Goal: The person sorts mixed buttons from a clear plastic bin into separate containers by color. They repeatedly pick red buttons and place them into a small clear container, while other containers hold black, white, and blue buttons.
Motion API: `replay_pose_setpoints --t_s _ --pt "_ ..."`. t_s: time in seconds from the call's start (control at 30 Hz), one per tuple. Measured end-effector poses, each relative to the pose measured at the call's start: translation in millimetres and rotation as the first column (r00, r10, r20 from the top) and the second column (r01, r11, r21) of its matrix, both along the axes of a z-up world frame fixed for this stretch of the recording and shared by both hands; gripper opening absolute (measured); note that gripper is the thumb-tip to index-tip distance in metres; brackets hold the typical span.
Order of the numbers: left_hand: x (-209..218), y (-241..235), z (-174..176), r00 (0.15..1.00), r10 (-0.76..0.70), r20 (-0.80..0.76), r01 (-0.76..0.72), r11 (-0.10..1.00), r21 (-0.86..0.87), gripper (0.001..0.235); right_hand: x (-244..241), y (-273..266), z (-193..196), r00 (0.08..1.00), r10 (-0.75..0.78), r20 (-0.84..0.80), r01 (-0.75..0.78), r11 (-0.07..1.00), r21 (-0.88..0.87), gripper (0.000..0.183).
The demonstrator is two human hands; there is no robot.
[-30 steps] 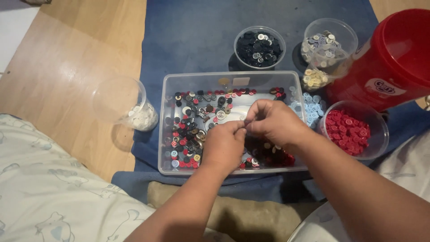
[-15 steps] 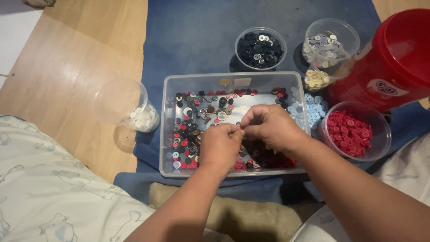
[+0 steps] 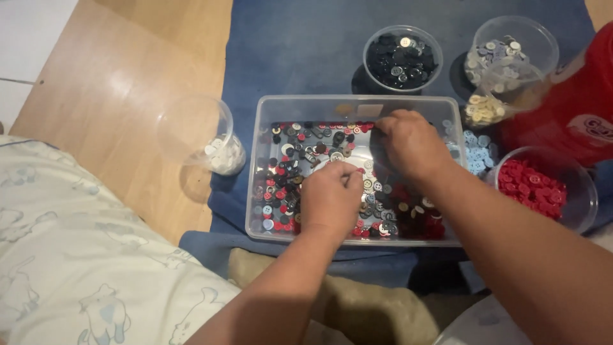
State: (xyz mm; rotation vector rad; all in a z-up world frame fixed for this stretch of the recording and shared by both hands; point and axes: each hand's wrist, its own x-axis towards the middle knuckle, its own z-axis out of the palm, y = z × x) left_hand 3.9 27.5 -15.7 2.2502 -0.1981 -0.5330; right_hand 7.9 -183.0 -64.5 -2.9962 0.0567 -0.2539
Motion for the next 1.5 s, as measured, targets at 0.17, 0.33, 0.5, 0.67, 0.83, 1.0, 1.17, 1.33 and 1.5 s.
replay_pose_setpoints --t_s 0.17,0.33,0.5,0.67,0.83,1.0,1.17,1.33,1.5 --pt "1 1 0 0.999 -0.006 -0.036 0.005 0.999 -0.032 0.028 11 0 6 0.991 -0.127 -0.030 0.130 0.986 0.107 0.010" --pt "-1 3 8 0.999 -0.002 -0.050 0.000 0.999 -0.041 0.027 0 5 11 0.998 -0.061 0.018 0.061 0.998 -0.026 0.013" --pt "-1 2 9 0.998 -0.016 -0.054 0.015 1.000 -0.021 0.028 -15 22 42 0.990 -0.044 -0.132 0.073 0.972 0.223 0.015" --pt "0 3 7 1.000 -0.021 -0.021 0.021 1.000 -0.001 0.028 -33 24 60 0.961 -0.109 -0.253 0.203 0.902 0.382 0.013" --pt "-4 2 12 0.999 0.016 -0.046 -0.017 0.999 -0.028 0.026 -35 33 47 0.963 0.025 -0.268 0.048 0.964 0.261 0.011" --pt "-3 3 12 1.000 0.016 -0.015 -0.016 1.000 -0.025 0.024 -35 35 41 0.953 0.045 -0.301 -0.011 0.994 0.112 0.014" --pt "-5 3 17 0.999 0.041 -0.026 -0.041 0.999 -0.019 0.022 -35 35 43 0.911 -0.029 -0.412 0.099 0.984 0.150 0.028" --pt "-4 3 13 0.999 0.035 -0.031 -0.036 0.999 -0.021 0.023 -37 48 71 0.890 -0.048 -0.454 0.122 0.983 0.135 0.020" --pt "-3 5 8 0.999 0.030 -0.014 -0.030 0.999 -0.027 0.022 -34 47 61 0.923 -0.011 -0.385 0.161 0.919 0.360 0.013"
